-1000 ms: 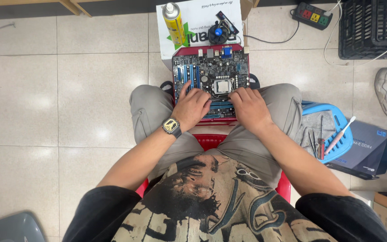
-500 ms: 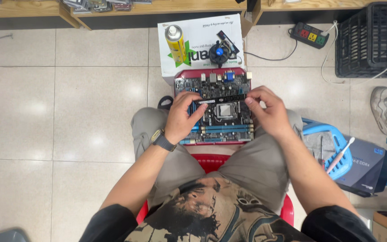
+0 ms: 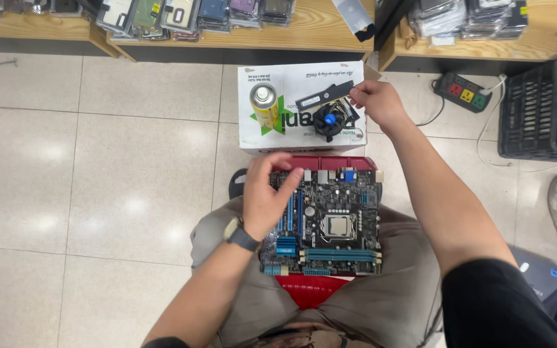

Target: The person removes a CPU fan from a motherboard and places it on a nearby box. The person then uses a screwdriver to remove screws from the motherboard and continues to manipulate the components.

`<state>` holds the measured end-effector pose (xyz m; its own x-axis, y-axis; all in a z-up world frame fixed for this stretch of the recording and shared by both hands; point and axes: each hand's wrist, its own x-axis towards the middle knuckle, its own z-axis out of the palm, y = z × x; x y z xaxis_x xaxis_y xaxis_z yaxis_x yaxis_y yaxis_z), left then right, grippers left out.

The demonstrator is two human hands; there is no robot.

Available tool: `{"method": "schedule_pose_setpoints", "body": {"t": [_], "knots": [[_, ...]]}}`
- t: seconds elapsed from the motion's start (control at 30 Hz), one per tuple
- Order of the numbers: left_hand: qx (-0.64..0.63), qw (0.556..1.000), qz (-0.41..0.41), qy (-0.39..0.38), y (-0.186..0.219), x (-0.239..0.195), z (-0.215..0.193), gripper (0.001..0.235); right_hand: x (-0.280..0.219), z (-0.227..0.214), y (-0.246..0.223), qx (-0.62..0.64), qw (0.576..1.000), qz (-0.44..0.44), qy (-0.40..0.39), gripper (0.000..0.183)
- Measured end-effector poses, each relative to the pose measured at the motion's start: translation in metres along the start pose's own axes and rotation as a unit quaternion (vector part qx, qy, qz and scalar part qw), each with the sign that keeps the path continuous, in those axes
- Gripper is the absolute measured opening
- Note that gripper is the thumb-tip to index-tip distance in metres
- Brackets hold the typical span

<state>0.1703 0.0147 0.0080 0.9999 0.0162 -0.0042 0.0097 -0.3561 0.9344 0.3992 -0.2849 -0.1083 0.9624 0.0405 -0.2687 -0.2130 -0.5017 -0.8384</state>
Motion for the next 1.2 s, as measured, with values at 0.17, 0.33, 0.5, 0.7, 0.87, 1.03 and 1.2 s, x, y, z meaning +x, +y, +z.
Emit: {"method": "schedule_pose_setpoints", "body": {"t": [0.17, 0.33, 0.5, 0.7, 0.87, 1.03, 1.2], "knots": [[0.033, 0.998, 0.05, 0.003, -0.006, 0.001, 0.009, 0.036, 0.066, 0.041, 0.042, -0.14, 0.988, 0.033, -0.056, 0.018], [0.005, 1.0, 0.017, -0.007, 0.001, 0.0, 0.012, 0.033, 0.111, 0.072, 0.068, -0.252, 0.96, 0.045, -0.113, 0.023], [-0.003, 1.0, 0.012, -0.013, 0.001, 0.003, 0.016, 0.027, 0.137, 0.094, 0.076, -0.342, 0.93, 0.002, -0.136, 0.03], [-0.002, 1.0, 0.012, 0.014, 0.0, 0.005, 0.015, 0.023, 0.127, 0.086, 0.049, -0.39, 0.913, -0.013, -0.121, 0.045], [0.023, 0.998, 0.024, 0.045, -0.002, 0.004, 0.011, 0.024, 0.042, 0.03, -0.008, -0.321, 0.936, -0.126, -0.072, 0.035], [0.023, 0.997, 0.048, 0.058, 0.0, 0.006, 0.006, 0.027, -0.067, -0.029, -0.021, -0.197, 0.958, -0.201, 0.043, 0.022], [0.043, 0.994, 0.038, 0.09, -0.02, 0.003, 0.006, 0.028, -0.218, -0.086, 0.019, -0.142, 0.973, -0.1, 0.151, 0.017]]}}
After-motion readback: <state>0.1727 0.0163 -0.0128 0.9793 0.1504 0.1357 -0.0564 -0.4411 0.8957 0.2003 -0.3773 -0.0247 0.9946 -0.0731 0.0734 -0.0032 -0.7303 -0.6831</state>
